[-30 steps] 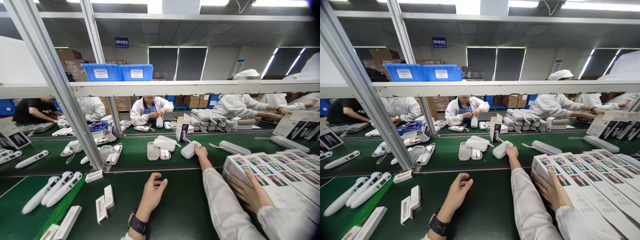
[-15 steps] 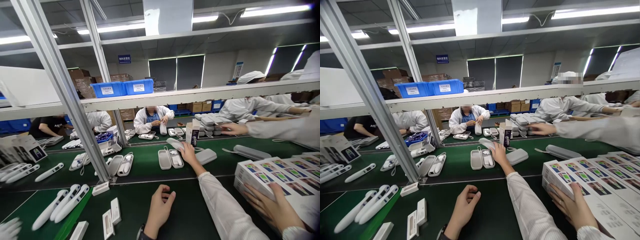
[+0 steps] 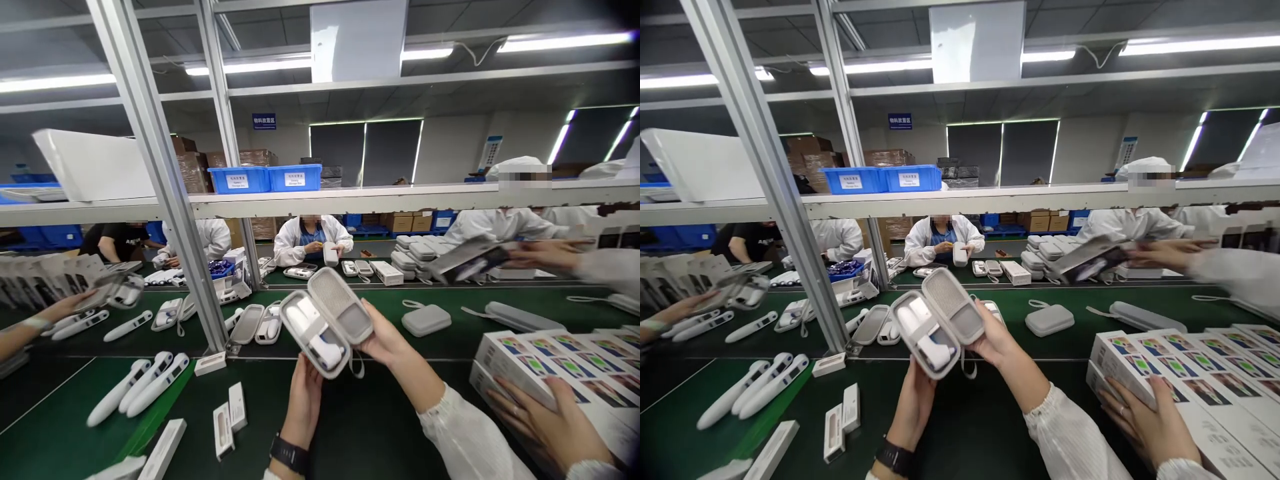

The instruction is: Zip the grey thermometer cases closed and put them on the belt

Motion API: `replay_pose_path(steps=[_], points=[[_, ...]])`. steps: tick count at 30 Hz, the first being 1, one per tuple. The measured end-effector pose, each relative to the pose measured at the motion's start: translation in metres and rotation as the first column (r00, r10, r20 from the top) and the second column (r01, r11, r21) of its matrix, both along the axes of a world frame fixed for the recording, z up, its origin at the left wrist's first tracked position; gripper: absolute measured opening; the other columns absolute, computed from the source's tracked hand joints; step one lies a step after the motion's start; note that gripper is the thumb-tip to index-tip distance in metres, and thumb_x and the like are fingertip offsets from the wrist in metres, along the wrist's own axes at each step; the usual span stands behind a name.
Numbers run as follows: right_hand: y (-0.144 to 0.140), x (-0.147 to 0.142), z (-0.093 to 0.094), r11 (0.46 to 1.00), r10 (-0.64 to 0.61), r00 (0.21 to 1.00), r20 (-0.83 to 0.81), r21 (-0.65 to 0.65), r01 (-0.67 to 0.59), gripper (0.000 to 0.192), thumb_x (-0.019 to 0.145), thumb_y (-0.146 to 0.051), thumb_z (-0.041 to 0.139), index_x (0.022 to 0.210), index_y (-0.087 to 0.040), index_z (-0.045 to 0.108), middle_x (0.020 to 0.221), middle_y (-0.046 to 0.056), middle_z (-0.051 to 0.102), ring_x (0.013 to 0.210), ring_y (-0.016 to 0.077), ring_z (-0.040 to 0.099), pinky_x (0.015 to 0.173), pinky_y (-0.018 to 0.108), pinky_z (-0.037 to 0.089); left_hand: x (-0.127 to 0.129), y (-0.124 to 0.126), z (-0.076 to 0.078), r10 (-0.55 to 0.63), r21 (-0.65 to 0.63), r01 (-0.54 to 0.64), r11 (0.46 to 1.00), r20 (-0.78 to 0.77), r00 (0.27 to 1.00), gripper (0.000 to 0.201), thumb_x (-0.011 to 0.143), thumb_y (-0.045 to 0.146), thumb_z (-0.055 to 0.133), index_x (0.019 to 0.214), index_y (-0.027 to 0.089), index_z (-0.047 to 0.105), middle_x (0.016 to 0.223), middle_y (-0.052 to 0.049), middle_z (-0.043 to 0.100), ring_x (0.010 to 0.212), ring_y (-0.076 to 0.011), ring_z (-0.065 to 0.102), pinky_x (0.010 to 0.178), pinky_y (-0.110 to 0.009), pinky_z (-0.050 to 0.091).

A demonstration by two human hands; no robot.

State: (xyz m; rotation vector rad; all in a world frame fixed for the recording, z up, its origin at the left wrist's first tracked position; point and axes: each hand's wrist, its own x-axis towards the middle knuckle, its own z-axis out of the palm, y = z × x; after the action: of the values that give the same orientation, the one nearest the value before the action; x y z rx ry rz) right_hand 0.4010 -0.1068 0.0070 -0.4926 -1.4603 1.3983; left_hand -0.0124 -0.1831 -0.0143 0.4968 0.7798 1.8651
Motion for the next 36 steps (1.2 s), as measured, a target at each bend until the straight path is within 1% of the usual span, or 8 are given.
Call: replay_pose_path(steps=[2,6,12,15,18,22,30,36], points=[[-0.001,0.009,0.013,0.988,0.057,0.994,0.097,0.136,-0.070,0.029,0.069,-0.044,0.065,0.096,-0.043,0.075,0.089,0.009,0.077,0.101,0.0283,0.067,0.077,0.046,0.049,-0.001,-0.005,0.001,-0.031,0.115,0.020,0.993,0.098,0.995,0.058,0.078,0.062,0.071,0.120,0.023,0.068,0.124,-0.011,0.068,0.126,-0.0304,0.056,0.109,-0.046,0.041],[-0.007,-0.031,0.045,0.861,-0.145,0.927,0.345,0.506,-0.054,0.025,0.078,-0.055,0.062,0.086,-0.038,0.078,0.084,0.013,0.073,0.096,0.0299,0.065,0.074,0.047,0.040,-0.008,-0.013,0.005,-0.043,0.157,0.035,0.987,0.050,0.998,0.059,0.076,0.051,0.078,0.125,0.021,0.064,0.127,-0.012,0.067,0.124,-0.0317,0.057,0.109,-0.047,0.041],[-0.016,-0.238,0.055,0.891,-0.263,0.860,0.438,0.453,0.042,0.021,0.086,-0.046,0.056,0.085,-0.037,0.075,0.079,0.012,0.068,0.073,0.0278,0.060,0.066,0.044,0.039,-0.016,-0.016,0.021,0.187,-0.125,-0.255,0.959,-0.396,0.899,0.066,0.056,0.039,0.091,0.110,0.014,0.063,0.095,-0.011,0.074,0.086,-0.0283,0.070,0.076,-0.038,0.054],[-0.016,-0.286,0.049,0.909,-0.243,0.865,0.438,0.413,0.046,0.019,0.088,-0.044,0.054,0.088,-0.037,0.071,0.078,0.013,0.065,0.069,0.0280,0.057,0.063,0.044,0.038,-0.016,-0.021,0.026,0.306,0.052,-0.482,0.875,-0.830,0.466,0.062,0.062,0.034,0.086,0.117,0.020,0.060,0.100,-0.008,0.072,0.089,-0.0292,0.069,0.077,-0.038,0.052],[-0.023,-0.279,0.038,0.908,-0.199,0.866,0.460,0.419,-0.014,0.014,0.088,-0.044,0.056,0.088,-0.036,0.068,0.078,0.014,0.063,0.073,0.0311,0.057,0.061,0.044,0.036,-0.019,-0.028,0.026,0.352,0.311,-0.524,0.793,-0.936,-0.022,0.048,0.074,0.017,0.070,0.121,0.020,0.061,0.112,-0.012,0.070,0.103,-0.0324,0.064,0.088,-0.043,0.047],[-0.040,-0.269,0.025,0.896,-0.163,0.836,0.524,0.433,-0.097,0.009,0.089,-0.042,0.058,0.089,-0.036,0.064,0.076,0.016,0.060,0.078,0.0347,0.058,0.056,0.042,0.035,-0.018,-0.033,0.024,0.281,0.431,-0.503,0.749,-0.894,-0.348,0.058,0.072,0.003,0.057,0.127,0.022,0.062,0.126,-0.012,0.066,0.114,-0.0338,0.059,0.098,-0.045,0.040],[-0.048,-0.285,0.022,0.789,-0.395,0.821,0.413,0.610,0.073,0.020,0.098,-0.038,0.043,0.104,-0.035,0.062,0.086,0.019,0.064,0.087,0.0377,0.062,0.064,0.048,0.040,-0.005,-0.031,0.026,0.101,0.341,-0.528,0.778,-0.897,-0.430,0.052,0.080,0.010,0.057,0.130,0.024,0.062,0.127,-0.011,0.066,0.115,-0.0334,0.056,0.099,-0.047,0.035],[-0.049,-0.284,0.020,0.755,-0.436,0.693,0.574,0.653,-0.065,0.030,0.100,-0.028,0.034,0.103,-0.030,0.064,0.088,0.020,0.066,0.087,0.0326,0.064,0.071,0.045,0.042,-0.004,-0.031,0.024,0.013,0.274,-0.515,0.813,-0.891,-0.454,0.060,0.076,0.006,0.056,0.134,0.024,0.058,0.127,-0.011,0.065,0.113,-0.0319,0.056,0.094,-0.045,0.036]])
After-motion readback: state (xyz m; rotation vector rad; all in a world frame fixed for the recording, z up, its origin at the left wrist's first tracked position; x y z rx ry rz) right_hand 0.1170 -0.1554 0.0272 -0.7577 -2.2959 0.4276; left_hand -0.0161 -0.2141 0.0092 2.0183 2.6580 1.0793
